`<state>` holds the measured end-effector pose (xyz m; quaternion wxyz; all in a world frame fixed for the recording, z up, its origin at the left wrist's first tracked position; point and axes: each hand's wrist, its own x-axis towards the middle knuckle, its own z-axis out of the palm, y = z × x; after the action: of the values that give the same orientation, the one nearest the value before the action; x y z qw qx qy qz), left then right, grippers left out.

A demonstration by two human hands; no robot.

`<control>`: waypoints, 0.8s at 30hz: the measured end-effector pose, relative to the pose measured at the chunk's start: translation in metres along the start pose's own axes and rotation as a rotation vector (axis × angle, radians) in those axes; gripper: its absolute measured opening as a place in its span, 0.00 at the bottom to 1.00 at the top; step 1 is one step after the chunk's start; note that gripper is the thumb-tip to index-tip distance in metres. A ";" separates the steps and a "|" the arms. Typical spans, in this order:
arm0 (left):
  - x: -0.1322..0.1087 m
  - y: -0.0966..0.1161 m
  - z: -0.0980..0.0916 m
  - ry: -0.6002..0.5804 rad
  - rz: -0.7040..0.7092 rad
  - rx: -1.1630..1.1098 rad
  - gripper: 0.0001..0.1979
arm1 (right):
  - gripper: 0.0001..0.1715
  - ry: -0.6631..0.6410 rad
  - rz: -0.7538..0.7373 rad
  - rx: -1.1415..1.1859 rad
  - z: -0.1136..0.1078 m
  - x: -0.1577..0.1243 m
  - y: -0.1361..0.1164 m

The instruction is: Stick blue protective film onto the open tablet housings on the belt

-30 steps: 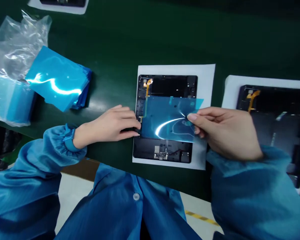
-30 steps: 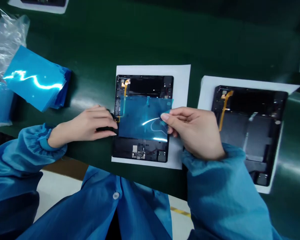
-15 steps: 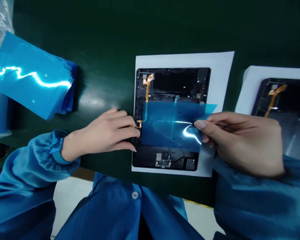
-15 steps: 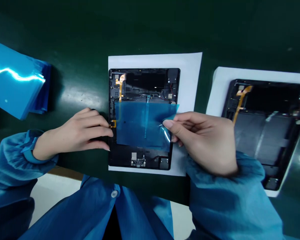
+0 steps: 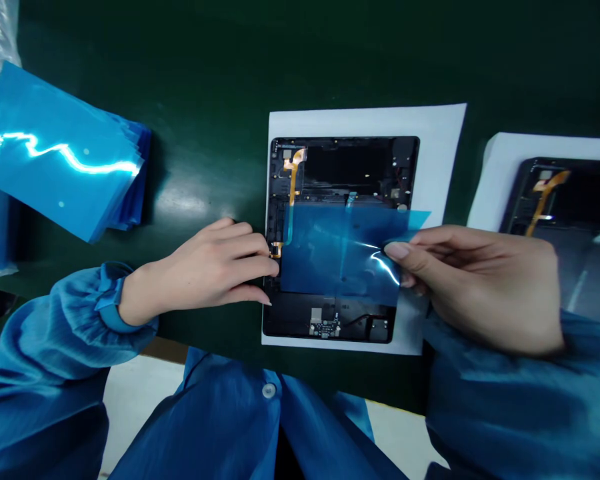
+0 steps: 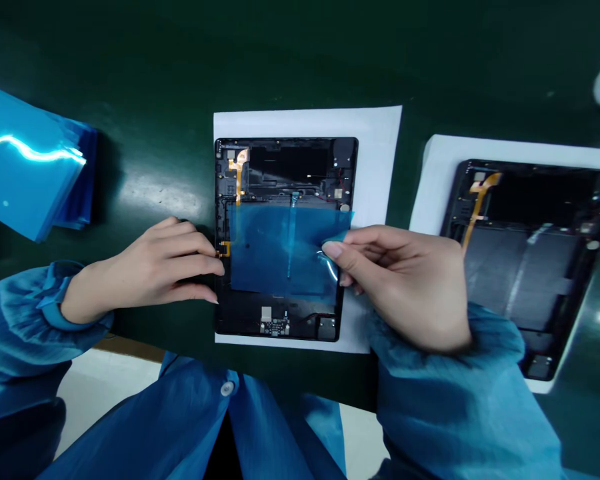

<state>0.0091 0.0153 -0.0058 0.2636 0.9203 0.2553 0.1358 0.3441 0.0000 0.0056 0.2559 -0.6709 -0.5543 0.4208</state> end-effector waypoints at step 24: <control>0.001 0.000 0.000 0.032 0.047 0.041 0.17 | 0.09 0.007 -0.042 0.101 0.000 0.002 0.000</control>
<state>0.0096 0.0158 -0.0057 0.2372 0.9290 0.2404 0.1513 0.3442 0.0018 0.0055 0.3001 -0.6467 -0.5454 0.4407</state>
